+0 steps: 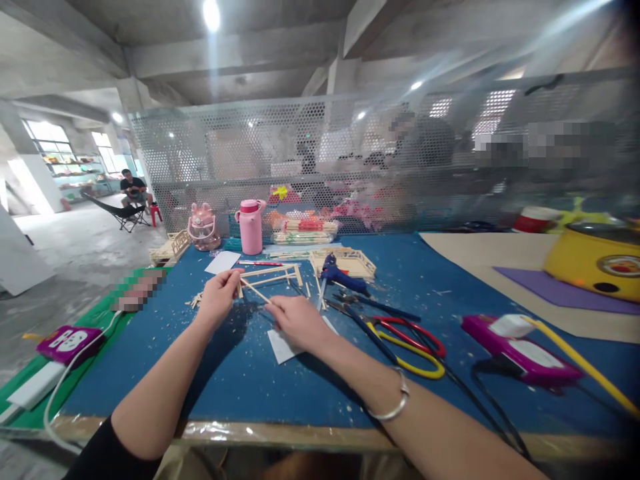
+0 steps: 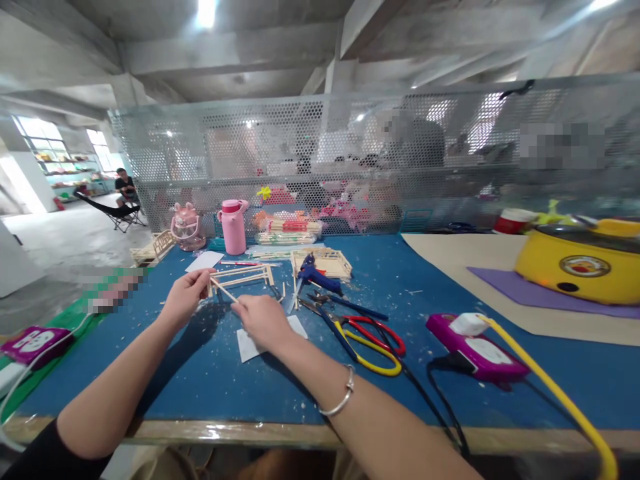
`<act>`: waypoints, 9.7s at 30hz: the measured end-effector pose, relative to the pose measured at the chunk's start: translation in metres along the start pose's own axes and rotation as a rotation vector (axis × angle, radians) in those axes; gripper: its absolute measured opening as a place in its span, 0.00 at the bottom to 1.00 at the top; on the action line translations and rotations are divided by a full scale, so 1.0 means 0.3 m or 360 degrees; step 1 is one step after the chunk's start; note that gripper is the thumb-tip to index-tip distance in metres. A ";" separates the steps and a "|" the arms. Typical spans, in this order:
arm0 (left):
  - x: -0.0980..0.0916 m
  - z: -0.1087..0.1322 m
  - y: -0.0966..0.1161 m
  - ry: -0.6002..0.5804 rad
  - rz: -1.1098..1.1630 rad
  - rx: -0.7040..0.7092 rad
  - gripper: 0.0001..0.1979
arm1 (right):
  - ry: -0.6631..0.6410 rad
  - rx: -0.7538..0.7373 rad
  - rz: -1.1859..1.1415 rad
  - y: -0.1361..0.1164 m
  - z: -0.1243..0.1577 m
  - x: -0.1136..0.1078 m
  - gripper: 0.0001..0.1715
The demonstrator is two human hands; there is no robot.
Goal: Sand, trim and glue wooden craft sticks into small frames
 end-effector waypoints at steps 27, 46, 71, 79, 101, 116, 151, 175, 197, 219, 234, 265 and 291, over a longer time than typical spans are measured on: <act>0.011 0.004 -0.010 -0.0204 0.0359 -0.0326 0.27 | 0.0946 -0.0482 0.0172 0.127 -0.017 -0.096 0.11; 0.026 0.017 -0.006 -0.0073 0.0210 -0.0169 0.23 | 0.0880 -0.0312 0.0246 0.106 -0.023 -0.086 0.11; 0.021 0.035 0.009 0.0066 0.0137 -0.0179 0.27 | 0.0641 0.0118 -0.1197 0.285 -0.028 -0.122 0.22; 0.016 0.036 0.000 0.0047 0.0086 -0.0199 0.27 | 0.0324 0.0194 -0.1350 0.281 -0.039 -0.069 0.19; -0.015 0.031 0.063 0.0095 -0.0775 0.0411 0.17 | 0.0302 0.0429 -0.1455 0.280 -0.032 -0.049 0.21; 0.064 -0.036 0.174 -0.0264 -0.1493 0.0606 0.16 | 0.0245 0.0508 -0.1670 0.274 -0.025 -0.045 0.19; 0.288 -0.077 0.218 -0.1425 -0.1482 -0.0182 0.13 | 0.0170 0.0445 -0.2062 0.263 -0.030 -0.051 0.20; 0.291 -0.052 0.206 -0.1417 -0.1528 0.0090 0.13 | 0.0240 0.0275 -0.1391 0.247 -0.020 -0.074 0.19; -0.020 0.042 0.045 -0.0849 -0.0490 -0.0036 0.13 | 0.0244 0.0399 -0.1393 0.248 -0.022 -0.064 0.16; -0.041 0.042 0.060 -0.0598 -0.0806 0.0555 0.09 | 0.0848 0.0148 -0.1108 0.231 0.002 -0.084 0.08; -0.047 0.035 0.041 -0.0501 -0.0191 0.0172 0.09 | 0.0650 0.0575 -0.1769 0.252 -0.019 -0.049 0.14; -0.041 0.044 0.010 -0.0341 0.0281 -0.0201 0.14 | 0.0610 0.0349 -0.1146 0.235 -0.011 -0.088 0.10; -0.027 0.059 0.041 -0.0267 -0.0054 -0.0084 0.13 | 0.0513 0.0709 -0.1795 0.233 -0.016 -0.037 0.16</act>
Point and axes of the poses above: each hand's wrist, its own z-axis away from the middle knuckle, its own x-axis out of the palm, y = z × x, the point moved 4 cm from there along -z, towards the middle knuckle, and after that the axes turned 5 degrees about z, right-handed, at the moved point
